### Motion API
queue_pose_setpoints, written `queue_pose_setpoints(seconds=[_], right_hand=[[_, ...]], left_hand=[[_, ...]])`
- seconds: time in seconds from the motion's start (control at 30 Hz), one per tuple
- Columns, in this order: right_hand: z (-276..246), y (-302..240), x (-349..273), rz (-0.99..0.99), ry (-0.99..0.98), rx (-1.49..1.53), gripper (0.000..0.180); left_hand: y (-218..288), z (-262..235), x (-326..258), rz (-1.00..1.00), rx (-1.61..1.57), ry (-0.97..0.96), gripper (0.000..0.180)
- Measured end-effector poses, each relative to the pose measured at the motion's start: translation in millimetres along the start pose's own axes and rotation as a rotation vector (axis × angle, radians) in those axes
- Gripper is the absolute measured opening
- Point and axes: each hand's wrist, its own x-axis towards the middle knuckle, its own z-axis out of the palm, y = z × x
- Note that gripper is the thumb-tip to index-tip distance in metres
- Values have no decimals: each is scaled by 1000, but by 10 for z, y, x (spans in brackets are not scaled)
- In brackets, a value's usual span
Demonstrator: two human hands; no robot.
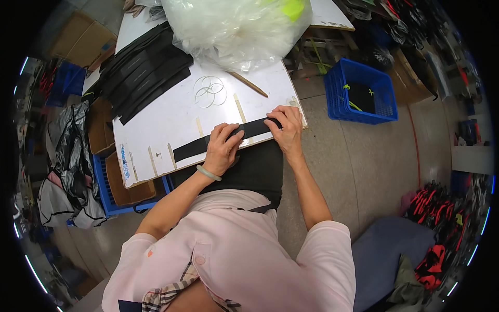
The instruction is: Assembling and organizing black fabric straps and components at a workstation.
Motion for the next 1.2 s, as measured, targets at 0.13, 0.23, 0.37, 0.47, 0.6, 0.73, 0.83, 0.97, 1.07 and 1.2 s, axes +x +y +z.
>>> queue_pose_setpoints(seconds=[0.13,0.23,0.37,0.47,0.6,0.73,0.83,0.97,1.07,1.2], right_hand=[[-50,36,14,0,0,-11,16],[-156,195,88,81,9,197,13],[-296,358,146,711,271,977,14],[-288,383,126,711,138,976,14],[-267,392,138,671,85,723,18],[-327,377,156,641,80,648,16],[-323,479,121,646,70,670,15],[-267,388,122,685,85,727,10],[-259,313,182,699,64,724,10],[29,-212,626,456,-148,718,13]], left_hand=[[73,36,-4,-20,33,24,31],[85,48,-28,-14,67,31,31],[59,76,-47,-12,55,48,32],[42,40,-51,-20,57,50,31],[71,18,-13,-7,62,41,31],[90,34,34,12,23,58,31],[48,18,50,21,8,19,32],[-211,-313,-88,7,65,-35,29],[-587,-855,-396,-30,102,8,28],[-1083,-1683,-719,-164,199,27,24]])
